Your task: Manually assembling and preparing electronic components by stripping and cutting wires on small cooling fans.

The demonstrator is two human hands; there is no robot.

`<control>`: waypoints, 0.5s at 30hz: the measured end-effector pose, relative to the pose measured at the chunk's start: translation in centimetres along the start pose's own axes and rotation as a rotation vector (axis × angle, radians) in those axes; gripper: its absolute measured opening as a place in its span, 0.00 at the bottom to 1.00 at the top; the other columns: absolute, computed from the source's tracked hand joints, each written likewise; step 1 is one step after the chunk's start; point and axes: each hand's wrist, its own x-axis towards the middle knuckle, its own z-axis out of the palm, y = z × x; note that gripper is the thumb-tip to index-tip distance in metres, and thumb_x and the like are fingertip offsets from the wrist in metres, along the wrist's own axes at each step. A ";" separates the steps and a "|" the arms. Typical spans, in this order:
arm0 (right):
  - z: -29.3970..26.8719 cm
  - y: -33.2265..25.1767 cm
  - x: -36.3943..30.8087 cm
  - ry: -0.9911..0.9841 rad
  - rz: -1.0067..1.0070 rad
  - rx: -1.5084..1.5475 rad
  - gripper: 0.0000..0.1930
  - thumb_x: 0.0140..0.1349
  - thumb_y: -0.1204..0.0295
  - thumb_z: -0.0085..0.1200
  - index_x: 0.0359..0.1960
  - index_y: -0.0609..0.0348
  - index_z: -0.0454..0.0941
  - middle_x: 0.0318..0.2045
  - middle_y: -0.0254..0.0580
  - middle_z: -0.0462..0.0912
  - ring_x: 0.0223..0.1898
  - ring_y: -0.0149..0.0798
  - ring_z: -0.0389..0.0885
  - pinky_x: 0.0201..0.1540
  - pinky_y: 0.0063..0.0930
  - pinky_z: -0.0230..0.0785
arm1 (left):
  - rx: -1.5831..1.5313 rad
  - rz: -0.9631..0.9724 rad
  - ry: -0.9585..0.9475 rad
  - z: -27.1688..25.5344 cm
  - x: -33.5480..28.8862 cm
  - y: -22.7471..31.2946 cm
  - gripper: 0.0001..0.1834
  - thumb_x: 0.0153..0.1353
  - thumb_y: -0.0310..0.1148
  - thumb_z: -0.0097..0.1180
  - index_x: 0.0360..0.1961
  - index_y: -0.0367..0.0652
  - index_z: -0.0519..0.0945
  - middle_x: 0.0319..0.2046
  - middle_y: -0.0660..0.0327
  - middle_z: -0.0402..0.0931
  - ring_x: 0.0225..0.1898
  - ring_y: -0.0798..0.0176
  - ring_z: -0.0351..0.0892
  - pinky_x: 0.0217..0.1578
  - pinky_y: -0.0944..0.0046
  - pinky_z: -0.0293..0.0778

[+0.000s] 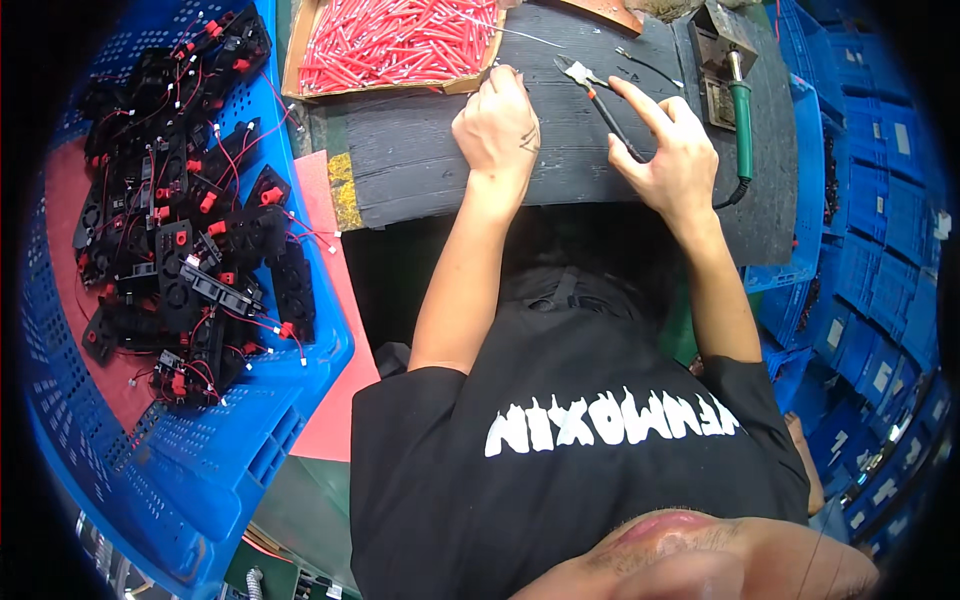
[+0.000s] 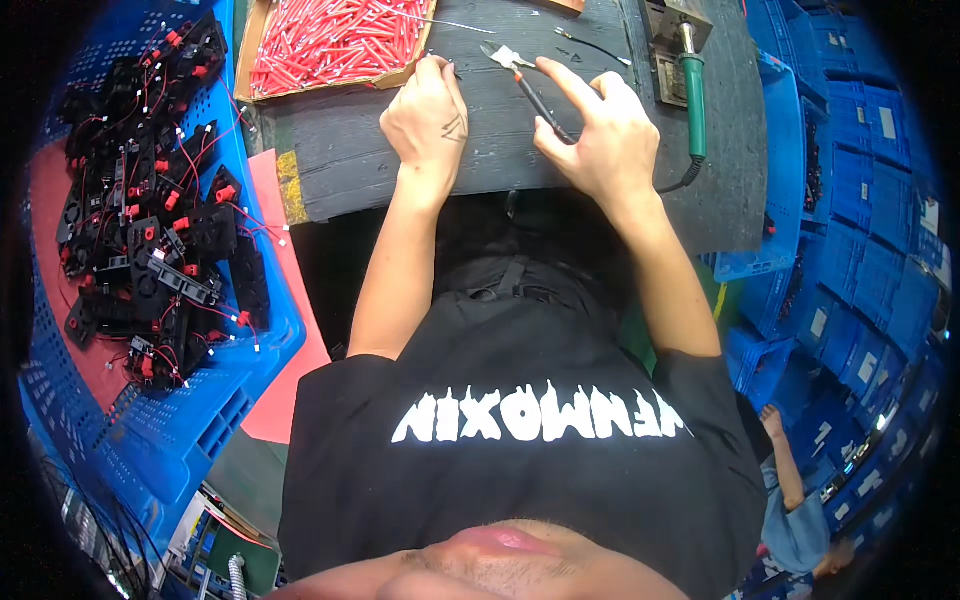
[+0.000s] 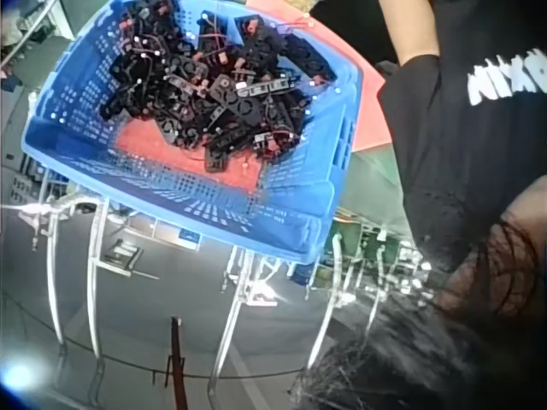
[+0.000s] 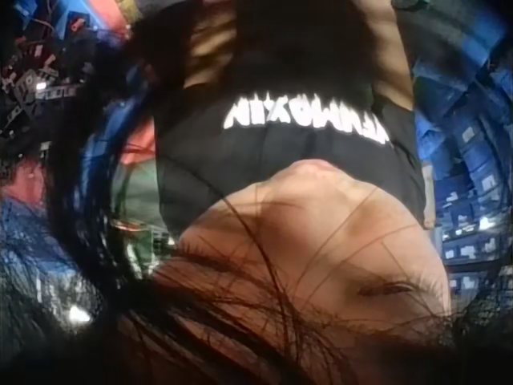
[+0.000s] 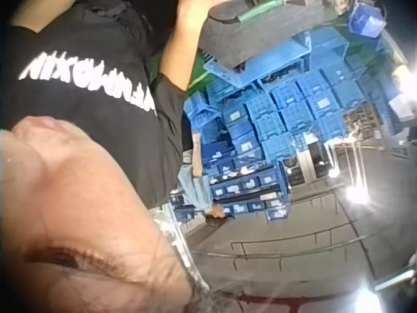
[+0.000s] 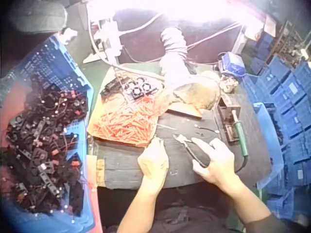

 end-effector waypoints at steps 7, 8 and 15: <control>0.6 0.1 0.0 -0.028 -0.009 -0.034 0.30 0.52 0.56 0.68 0.61 0.27 0.80 0.31 0.38 0.73 0.34 0.42 0.80 0.34 0.38 0.77 | -0.022 0.008 -0.065 -2.5 -0.6 -0.4 0.05 0.68 0.33 0.60 0.37 0.44 0.80 0.27 0.55 0.84 0.29 0.48 0.86 0.30 0.53 0.80; 0.6 0.0 0.1 -0.029 -0.010 -0.032 0.30 0.52 0.56 0.68 0.61 0.27 0.80 0.31 0.38 0.73 0.34 0.42 0.80 0.34 0.38 0.77 | -0.019 0.006 -0.089 -3.0 -0.9 -0.6 0.05 0.68 0.33 0.60 0.38 0.44 0.80 0.28 0.55 0.85 0.29 0.48 0.86 0.30 0.52 0.80; 1.6 -1.0 1.9 -0.089 -0.146 -0.036 0.33 0.51 0.55 0.69 0.63 0.28 0.79 0.36 0.43 0.75 0.39 0.46 0.80 0.40 0.41 0.78 | -0.138 -0.088 -0.098 -6.1 -2.4 -0.7 0.05 0.68 0.31 0.60 0.41 0.41 0.81 0.29 0.54 0.85 0.31 0.49 0.87 0.33 0.55 0.80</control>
